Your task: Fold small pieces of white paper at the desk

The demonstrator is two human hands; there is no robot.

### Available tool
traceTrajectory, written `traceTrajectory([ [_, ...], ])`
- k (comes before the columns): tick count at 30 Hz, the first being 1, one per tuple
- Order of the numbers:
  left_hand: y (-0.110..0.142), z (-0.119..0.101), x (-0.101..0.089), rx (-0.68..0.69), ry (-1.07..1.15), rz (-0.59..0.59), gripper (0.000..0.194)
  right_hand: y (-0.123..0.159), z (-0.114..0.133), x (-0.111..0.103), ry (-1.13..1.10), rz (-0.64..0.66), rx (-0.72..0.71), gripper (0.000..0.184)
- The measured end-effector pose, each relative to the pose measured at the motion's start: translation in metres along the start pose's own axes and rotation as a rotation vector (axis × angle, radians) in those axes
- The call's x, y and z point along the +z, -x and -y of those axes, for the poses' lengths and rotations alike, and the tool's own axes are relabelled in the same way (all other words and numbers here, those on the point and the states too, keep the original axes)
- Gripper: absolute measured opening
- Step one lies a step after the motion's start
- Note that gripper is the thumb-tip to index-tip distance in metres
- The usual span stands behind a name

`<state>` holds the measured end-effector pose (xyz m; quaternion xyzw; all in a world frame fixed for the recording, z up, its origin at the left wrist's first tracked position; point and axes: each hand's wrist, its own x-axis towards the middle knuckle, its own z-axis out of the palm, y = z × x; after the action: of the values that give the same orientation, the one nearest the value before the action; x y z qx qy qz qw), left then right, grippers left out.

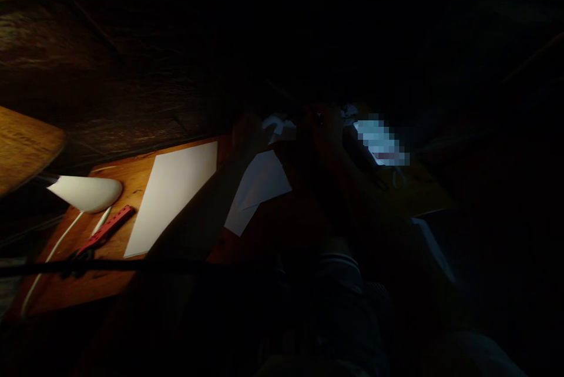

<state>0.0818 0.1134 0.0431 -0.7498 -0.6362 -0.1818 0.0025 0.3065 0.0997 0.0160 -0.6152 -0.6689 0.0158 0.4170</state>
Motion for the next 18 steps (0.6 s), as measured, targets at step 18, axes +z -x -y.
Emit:
traceTrajectory([
  [18, 0.016, -0.003, 0.028, 0.212, 0.020, 0.168, 0.039, 0.003, 0.005, -0.001, 0.056, 0.111, -0.016, 0.043],
])
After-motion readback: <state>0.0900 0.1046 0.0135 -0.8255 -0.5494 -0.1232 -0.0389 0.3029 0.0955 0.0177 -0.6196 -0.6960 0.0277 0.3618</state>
